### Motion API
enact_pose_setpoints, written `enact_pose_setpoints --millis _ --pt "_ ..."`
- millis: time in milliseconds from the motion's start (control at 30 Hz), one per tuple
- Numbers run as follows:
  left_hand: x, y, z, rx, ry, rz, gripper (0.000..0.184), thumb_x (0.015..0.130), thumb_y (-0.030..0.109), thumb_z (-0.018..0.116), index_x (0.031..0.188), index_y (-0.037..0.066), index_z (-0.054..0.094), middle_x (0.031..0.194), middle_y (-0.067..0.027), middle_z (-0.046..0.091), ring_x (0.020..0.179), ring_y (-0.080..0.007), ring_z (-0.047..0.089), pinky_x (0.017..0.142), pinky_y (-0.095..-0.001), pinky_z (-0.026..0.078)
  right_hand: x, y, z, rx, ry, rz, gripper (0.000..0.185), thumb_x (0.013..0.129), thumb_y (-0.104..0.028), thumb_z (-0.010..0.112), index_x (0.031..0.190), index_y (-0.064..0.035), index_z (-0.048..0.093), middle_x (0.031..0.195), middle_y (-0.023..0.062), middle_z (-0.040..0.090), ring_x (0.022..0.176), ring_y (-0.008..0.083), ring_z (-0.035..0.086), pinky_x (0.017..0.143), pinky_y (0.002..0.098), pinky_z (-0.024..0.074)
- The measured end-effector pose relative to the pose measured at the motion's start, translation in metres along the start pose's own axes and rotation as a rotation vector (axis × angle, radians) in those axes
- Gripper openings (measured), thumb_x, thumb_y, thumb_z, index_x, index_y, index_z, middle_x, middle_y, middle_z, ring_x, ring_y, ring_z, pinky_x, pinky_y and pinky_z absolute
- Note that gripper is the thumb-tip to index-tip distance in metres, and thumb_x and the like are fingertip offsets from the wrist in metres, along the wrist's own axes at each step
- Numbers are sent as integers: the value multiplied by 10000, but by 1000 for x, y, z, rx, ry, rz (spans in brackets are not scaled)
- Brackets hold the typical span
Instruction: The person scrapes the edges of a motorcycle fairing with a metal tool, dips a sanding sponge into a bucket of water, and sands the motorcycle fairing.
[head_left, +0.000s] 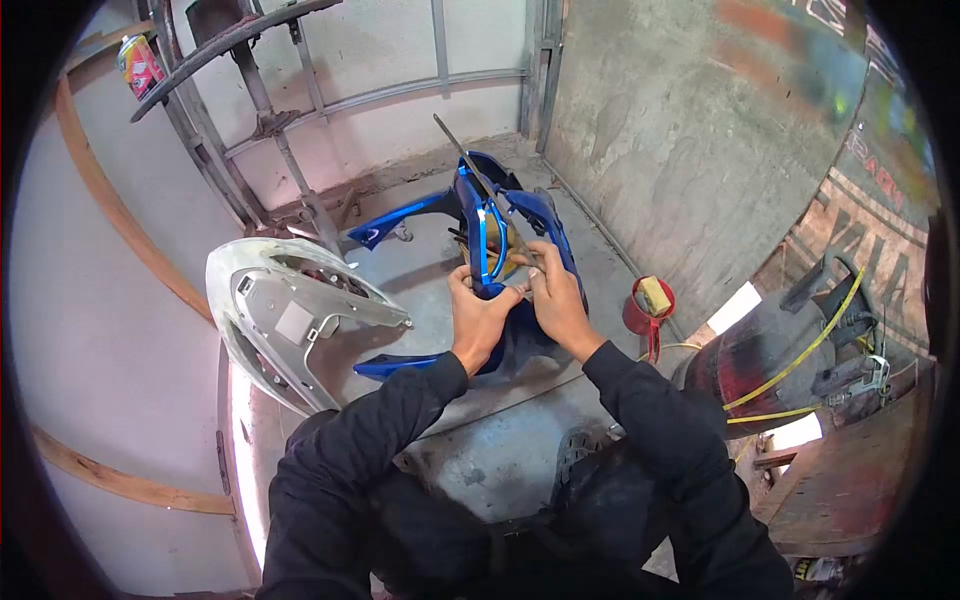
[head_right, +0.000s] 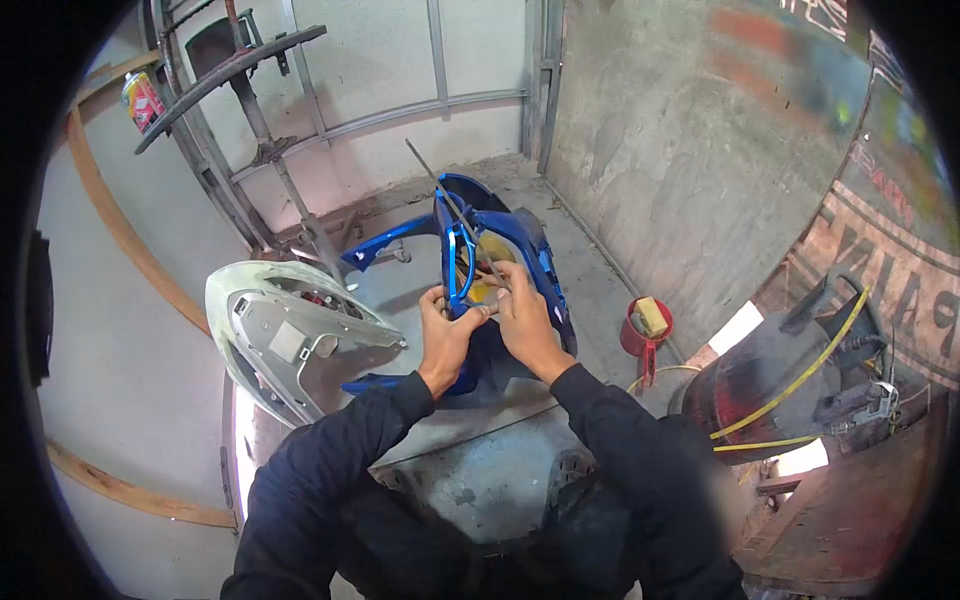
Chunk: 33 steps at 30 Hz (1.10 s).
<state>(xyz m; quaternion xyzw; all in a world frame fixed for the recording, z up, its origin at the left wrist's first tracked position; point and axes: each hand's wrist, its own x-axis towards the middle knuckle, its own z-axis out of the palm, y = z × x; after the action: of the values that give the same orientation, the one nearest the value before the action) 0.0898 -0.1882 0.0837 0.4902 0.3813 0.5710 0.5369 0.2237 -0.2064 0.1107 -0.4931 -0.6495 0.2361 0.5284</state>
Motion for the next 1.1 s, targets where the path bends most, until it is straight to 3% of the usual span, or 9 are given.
enact_pose_setpoints --millis 267,367,400,500,633,767,800,900,1100 --pt "45 -44 -8 6 55 3 794 701 229 867 1204 -79 335 1074 -143 568 946 -165 573 848 -282 491 14 42 15 48 -4 57 318 963 4 422 1280 -24 423 1129 258 666 992 403 679 839 481 524" --pt "52 -62 -13 165 101 20 796 691 257 874 1199 -81 362 1075 -150 569 970 -179 569 857 -295 480 15 72 25 -177 14 -98 320 956 -6 442 1275 -30 427 1085 292 657 996 448 652 813 521 513" --pt "56 -76 -16 218 108 44 794 688 283 868 1211 -67 384 1067 -150 566 955 -193 566 861 -307 471 13 65 24 -211 -42 -7 325 969 0 420 1294 -18 421 1153 273 659 1089 460 624 891 485 493" --pt "55 -97 -18 238 61 62 789 689 286 850 1233 -50 388 1060 -144 561 941 -199 561 858 -313 469 8 70 27 -253 -68 111 329 970 -9 419 1298 -22 407 1151 283 655 1085 464 621 885 491 493" --pt "56 -109 -28 121 -5 -63 762 728 222 789 1294 -66 367 1121 -159 555 961 -215 568 873 -321 475 -5 77 26 -262 69 13 330 958 -2 424 1286 -24 395 1083 279 666 1005 458 647 847 487 501" --pt "60 -109 -34 238 -21 -70 819 824 333 758 1384 -98 344 1221 -177 527 1136 -232 517 1004 -335 403 -16 63 16 -393 106 -62 522 896 36 456 1412 -21 395 996 217 623 912 418 630 791 467 501" --pt "55 -93 -27 184 13 -117 819 870 448 713 1373 -107 380 1235 -179 529 1199 -244 485 1044 -341 363 -17 63 13 -428 60 -43 551 886 40 462 1429 -24 391 977 212 605 893 413 621 780 469 497" --pt "70 -88 -33 175 -4 -223 805 884 505 680 1336 -108 421 1227 -168 526 1169 -241 491 1018 -332 376 -23 64 8 -518 -34 -20 620 864 52 478 1470 -34 376 929 204 564 848 405 599 750 475 488" --pt "83 -78 -32 191 10 -245 671 875 500 702 1209 -56 529 977 -78 593 833 -122 537 731 -287 443 -26 60 8 -654 -61 -63 704 845 43 527 1512 -86 342 949 234 577 683 419 632 629 495 509"
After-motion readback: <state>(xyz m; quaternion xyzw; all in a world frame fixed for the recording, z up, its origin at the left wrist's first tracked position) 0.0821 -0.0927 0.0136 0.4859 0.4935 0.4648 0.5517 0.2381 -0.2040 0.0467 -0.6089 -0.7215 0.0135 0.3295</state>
